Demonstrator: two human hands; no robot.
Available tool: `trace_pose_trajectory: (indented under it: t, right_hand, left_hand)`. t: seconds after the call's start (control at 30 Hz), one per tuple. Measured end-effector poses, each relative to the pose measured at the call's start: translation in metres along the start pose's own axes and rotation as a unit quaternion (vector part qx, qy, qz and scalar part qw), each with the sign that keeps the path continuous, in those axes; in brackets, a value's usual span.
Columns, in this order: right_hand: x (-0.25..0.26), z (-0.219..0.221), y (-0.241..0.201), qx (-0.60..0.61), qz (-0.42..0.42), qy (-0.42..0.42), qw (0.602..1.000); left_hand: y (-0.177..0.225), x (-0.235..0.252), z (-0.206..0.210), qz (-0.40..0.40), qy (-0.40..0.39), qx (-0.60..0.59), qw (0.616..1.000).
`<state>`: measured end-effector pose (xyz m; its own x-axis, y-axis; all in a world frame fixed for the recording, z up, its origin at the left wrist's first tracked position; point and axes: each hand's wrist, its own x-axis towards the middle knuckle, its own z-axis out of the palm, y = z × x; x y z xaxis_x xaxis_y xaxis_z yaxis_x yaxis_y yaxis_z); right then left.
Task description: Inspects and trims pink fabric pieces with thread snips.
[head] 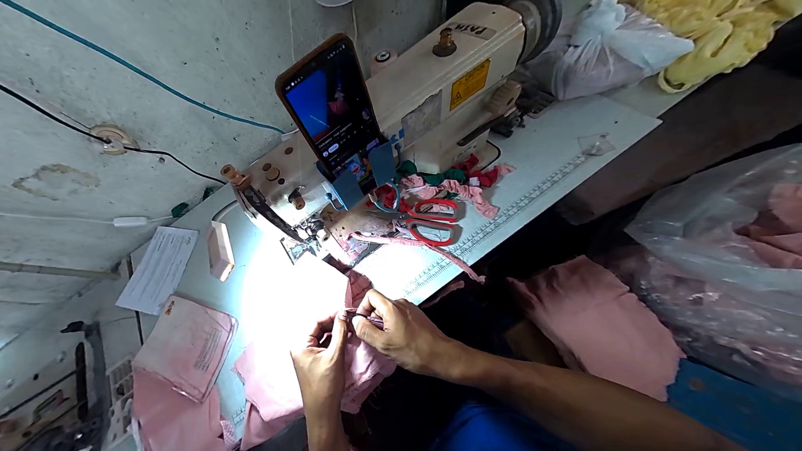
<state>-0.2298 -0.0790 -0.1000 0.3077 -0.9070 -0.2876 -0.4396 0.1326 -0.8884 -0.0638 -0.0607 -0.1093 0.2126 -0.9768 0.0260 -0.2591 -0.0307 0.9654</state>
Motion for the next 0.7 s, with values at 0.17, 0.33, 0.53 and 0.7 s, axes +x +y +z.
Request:
trace_pose_trajectory:
  t: [0.17,0.33,0.53,0.7]
  right_hand:
    - [0.0003,-0.0010,-0.0001,-0.001,-0.003,-0.001,1.000]
    - [0.0012,-0.0007,0.0015,0.003,-0.007,0.004,1.000]
    - [0.0015,0.0000,0.0016,0.004,-0.009,0.002,1.000]
    - [0.0018,0.0001,0.0017,0.005,-0.008,0.002,1.000]
  left_hand:
    - [-0.0003,0.0003,0.0001,0.008,-0.002,0.006,1.000]
    - [-0.0016,-0.0010,0.0010,0.003,0.000,-0.002,1.000]
    - [-0.0040,-0.0015,0.0003,0.002,-0.001,-0.010,1.000]
    - [-0.0036,-0.0015,0.0004,0.002,-0.003,-0.010,1.000]
